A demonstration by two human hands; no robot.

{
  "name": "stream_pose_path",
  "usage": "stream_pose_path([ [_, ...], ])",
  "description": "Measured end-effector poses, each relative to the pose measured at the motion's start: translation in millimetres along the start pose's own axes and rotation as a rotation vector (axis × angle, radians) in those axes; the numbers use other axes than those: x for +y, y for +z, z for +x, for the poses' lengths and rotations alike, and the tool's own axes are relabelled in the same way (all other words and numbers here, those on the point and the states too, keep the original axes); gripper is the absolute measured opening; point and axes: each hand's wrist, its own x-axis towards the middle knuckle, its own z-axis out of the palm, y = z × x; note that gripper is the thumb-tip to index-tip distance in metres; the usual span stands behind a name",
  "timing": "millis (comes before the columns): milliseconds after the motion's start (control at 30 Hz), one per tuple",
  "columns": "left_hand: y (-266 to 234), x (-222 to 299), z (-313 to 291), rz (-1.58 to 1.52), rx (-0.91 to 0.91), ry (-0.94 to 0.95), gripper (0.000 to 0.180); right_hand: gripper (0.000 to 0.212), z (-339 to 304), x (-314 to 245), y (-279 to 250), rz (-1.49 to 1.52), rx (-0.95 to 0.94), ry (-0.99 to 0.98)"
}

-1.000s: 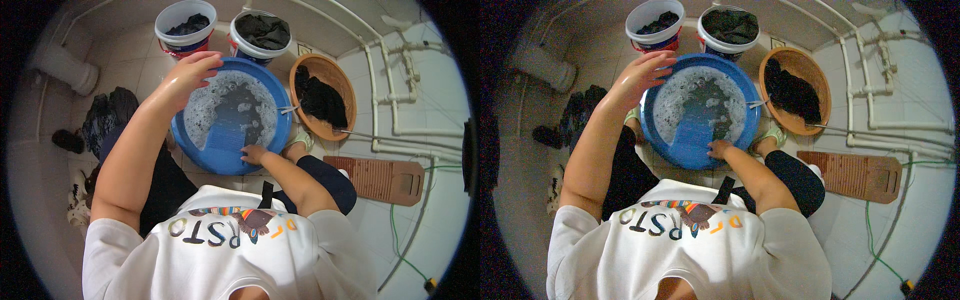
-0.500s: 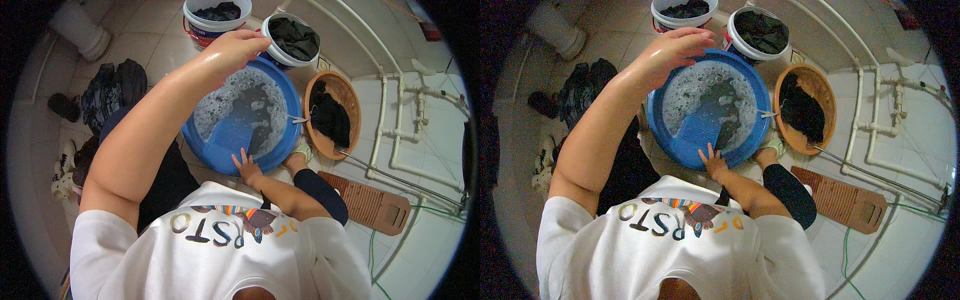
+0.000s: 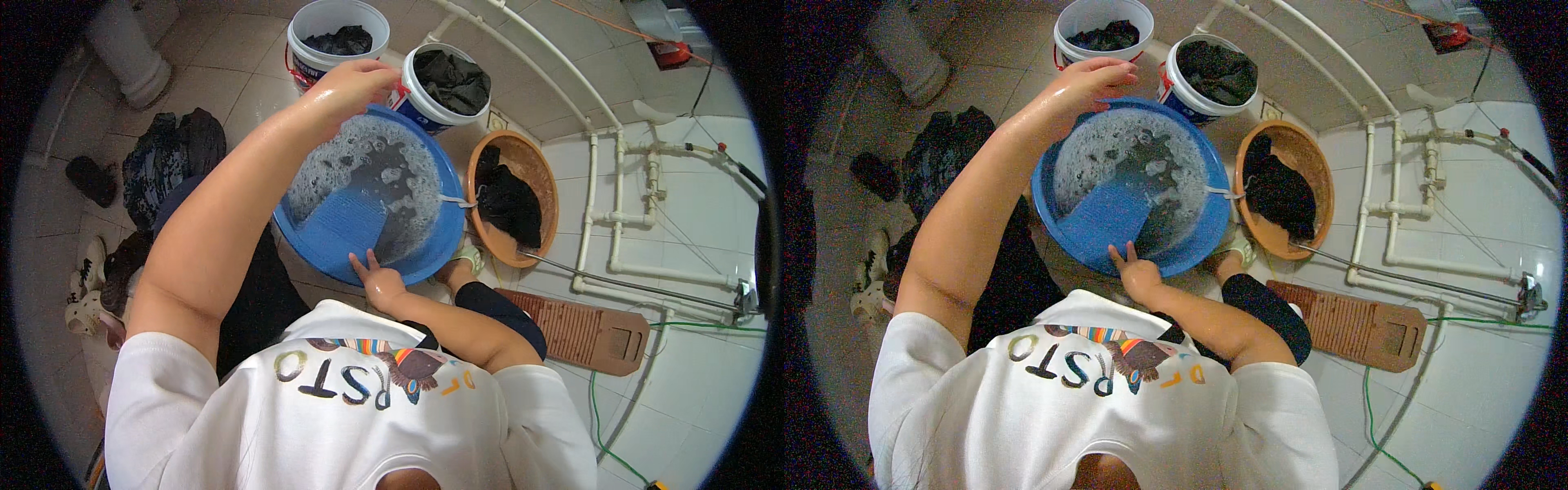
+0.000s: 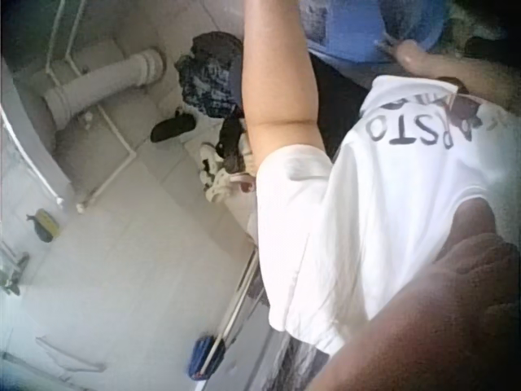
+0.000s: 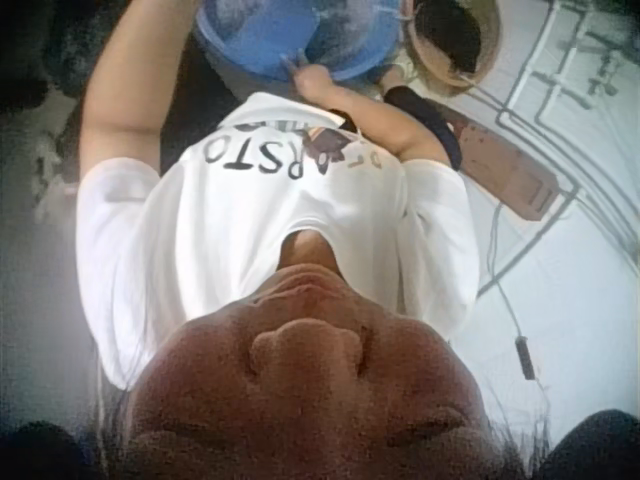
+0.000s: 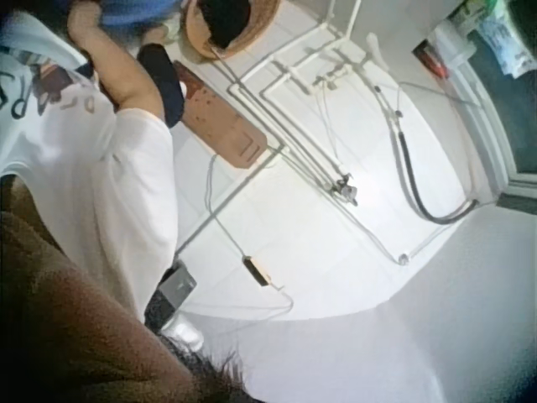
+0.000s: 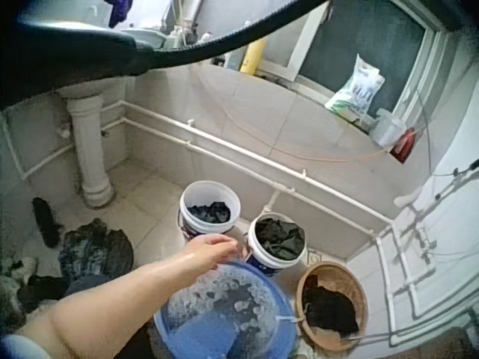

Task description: The person hand-washes dark clothes in a blue basin, then transfers them to a brown basin for rinsing. They use a shower hose to add water and repeatedly agitate, squeeze, and wring the garments before moving them between containers.

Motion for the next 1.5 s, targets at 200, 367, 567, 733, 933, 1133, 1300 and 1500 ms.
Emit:
stream_pose_path([
  [200, -15, 0, -6, -0.010, 0.088, 0.008, 0.040, 0.069, -10, -6, -38, 0.041, 0.253, -0.025],
  [367, -28, -2, -12, -0.038, 0.105, 0.048, 0.039, 0.061, -18, -7, -64, 0.106, 0.349, -0.041],
  [567, -35, 1, -20, -0.084, 0.130, 0.090, 0.040, 0.044, -24, 6, -98, 0.169, 0.516, -0.010],
  [733, -33, 3, -21, -0.075, 0.140, 0.105, 0.043, 0.029, -11, 35, -122, 0.220, 0.754, 0.056],
  [933, -34, 3, -19, -0.049, 0.123, 0.098, 0.041, 0.020, 11, 70, -166, 0.301, 0.927, 0.261],
  [1133, -32, 12, -25, -0.046, 0.114, 0.051, 0.041, 0.028, 12, 87, -182, 0.430, 0.815, 0.520],
  [1300, -35, 12, -20, -0.121, 0.173, 0.172, 0.039, 0.023, 8, 93, -172, 0.508, 0.963, 0.433],
  [1500, -35, 13, -20, -0.023, 0.177, 0.146, 0.038, 0.044, -15, 142, -191, 0.701, 1.119, 0.476],
])
